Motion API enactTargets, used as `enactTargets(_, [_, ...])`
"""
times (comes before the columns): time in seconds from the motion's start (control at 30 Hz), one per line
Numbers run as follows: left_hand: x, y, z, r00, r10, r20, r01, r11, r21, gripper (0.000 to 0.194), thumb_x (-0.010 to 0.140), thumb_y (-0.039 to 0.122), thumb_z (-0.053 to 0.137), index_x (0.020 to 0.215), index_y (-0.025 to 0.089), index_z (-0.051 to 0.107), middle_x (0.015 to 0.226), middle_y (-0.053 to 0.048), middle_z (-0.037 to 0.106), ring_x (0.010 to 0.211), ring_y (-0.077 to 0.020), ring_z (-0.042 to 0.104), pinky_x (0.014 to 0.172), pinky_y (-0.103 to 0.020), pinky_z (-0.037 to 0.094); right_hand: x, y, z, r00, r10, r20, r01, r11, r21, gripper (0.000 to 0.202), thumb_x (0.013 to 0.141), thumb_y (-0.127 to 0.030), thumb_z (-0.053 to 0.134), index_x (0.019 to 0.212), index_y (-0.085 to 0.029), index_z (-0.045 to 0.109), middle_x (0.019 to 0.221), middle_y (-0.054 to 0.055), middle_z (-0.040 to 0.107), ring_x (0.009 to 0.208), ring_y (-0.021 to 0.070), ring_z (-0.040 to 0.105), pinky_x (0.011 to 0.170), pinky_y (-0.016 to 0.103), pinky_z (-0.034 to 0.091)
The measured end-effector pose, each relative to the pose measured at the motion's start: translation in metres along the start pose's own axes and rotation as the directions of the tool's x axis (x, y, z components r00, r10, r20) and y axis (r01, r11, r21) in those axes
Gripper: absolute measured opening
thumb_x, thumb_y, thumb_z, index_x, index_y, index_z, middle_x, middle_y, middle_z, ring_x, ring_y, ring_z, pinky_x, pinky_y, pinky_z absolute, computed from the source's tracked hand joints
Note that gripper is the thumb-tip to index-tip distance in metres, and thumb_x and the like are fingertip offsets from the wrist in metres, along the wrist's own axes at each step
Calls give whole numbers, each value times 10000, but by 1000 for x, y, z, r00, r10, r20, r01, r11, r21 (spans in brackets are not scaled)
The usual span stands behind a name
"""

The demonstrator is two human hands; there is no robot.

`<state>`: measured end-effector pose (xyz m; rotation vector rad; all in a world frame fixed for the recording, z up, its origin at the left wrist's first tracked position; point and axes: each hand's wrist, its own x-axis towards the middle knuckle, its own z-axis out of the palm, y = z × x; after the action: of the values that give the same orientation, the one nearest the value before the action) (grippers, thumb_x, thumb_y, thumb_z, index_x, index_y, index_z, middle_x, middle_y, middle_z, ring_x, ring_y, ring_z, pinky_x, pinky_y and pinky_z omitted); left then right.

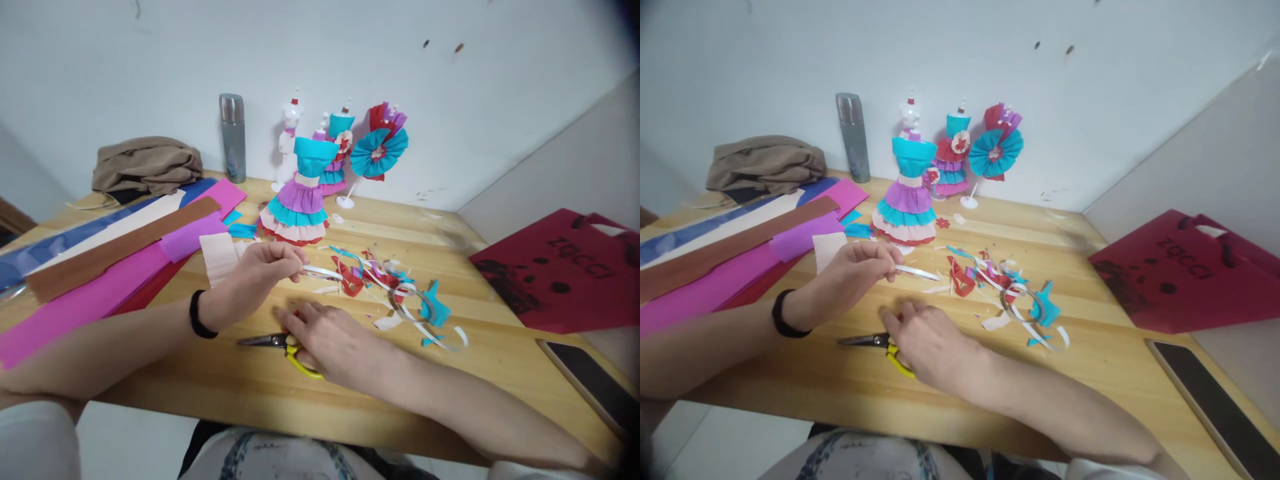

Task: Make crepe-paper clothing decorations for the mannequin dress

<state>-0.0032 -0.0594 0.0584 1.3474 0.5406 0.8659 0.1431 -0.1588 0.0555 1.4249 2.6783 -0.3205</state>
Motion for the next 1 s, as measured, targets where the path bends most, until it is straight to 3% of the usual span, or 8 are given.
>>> enactTargets(0.17, [-5, -7, -6, 1000, -7, -12, 6, 996, -87, 195, 728, 140, 659, 538, 184, 667, 706, -28, 615, 927, -158, 566, 827, -249, 434, -14, -8, -4, 945, -155, -288, 181, 981, 66, 174, 960, -290, 554, 880, -180, 662, 789, 93, 658, 716, 220, 592, 628, 350, 449])
enactTargets(0.3, [-10, -3, -12, 998, -59, 3, 60, 996, -68, 169, 726, 173, 686, 557, 176, 675, 772, -31, 641, 826, -145, 559, 803, -269, 435, -29, -2, -21, 709, -65, -702, 297, 931, 214, 106, 949, -239, 570, 922, -277, 666, 708, 47, 638, 624, 209, 546, 575, 362, 429])
enactTargets(0.4, [-12, 1, -12, 997, -74, -11, 72, 991, -112, 149, 688, 178, 693, 543, 175, 663, 763, -25, 636, 756, -133, 544, 763, -271, 434, -22, 15, -30, 545, 224, -808, 300, 848, 438, 122, 942, -337, 595, 1020, -308, 685, 898, 85, 703, 824, 266, 618, 760, 453, 488])
enactTargets(0.43, [-13, 2, -12, 997, -74, -16, 71, 990, -123, 146, 678, 179, 696, 537, 173, 658, 762, -24, 635, 741, -128, 540, 752, -269, 434, -16, 22, -29, 552, 331, -765, 294, 782, 550, 184, 951, -403, 580, 1057, -301, 690, 996, 93, 713, 935, 278, 631, 848, 471, 486])
enactTargets(0.5, [-14, 3, -11, 997, -70, -25, 66, 988, -137, 152, 669, 188, 703, 527, 169, 653, 760, -24, 633, 723, -121, 536, 735, -263, 436, -1, 36, -25, 671, 457, -584, 287, 566, 773, 379, 952, -575, 519, 1072, -269, 708, 1045, 87, 721, 1003, 270, 649, 905, 454, 489])
enactTargets(0.6, [-15, 4, -14, 997, -68, -40, 61, 987, -149, 163, 671, 197, 716, 523, 161, 656, 763, -28, 635, 730, -119, 556, 718, -253, 440, 18, 53, -11, 830, 439, -344, 274, 217, 937, 612, 897, -743, 451, 931, -199, 730, 843, 74, 719, 845, 238, 681, 813, 404, 519])
enactTargets(0.77, [-15, -2, -24, 994, -91, -65, 77, 979, -187, 162, 662, 186, 730, 525, 148, 653, 783, -25, 648, 695, -102, 579, 697, -235, 461, 25, 58, -3, 897, 294, -331, 252, 278, 927, 524, 901, -632, 545, 637, -193, 653, 603, 23, 616, 638, 176, 605, 653, 317, 454])
enactTargets(1.0, [-11, -11, -33, 991, -128, -50, 120, 983, -139, 130, 660, 198, 756, 575, 147, 672, 953, -55, 679, 763, -126, 619, 621, -219, 516, 19, 54, -11, 866, 372, -335, 238, 284, 929, 364, 854, -492, 585, 655, -199, 670, 493, -36, 460, 493, 137, 466, 507, 288, 337])
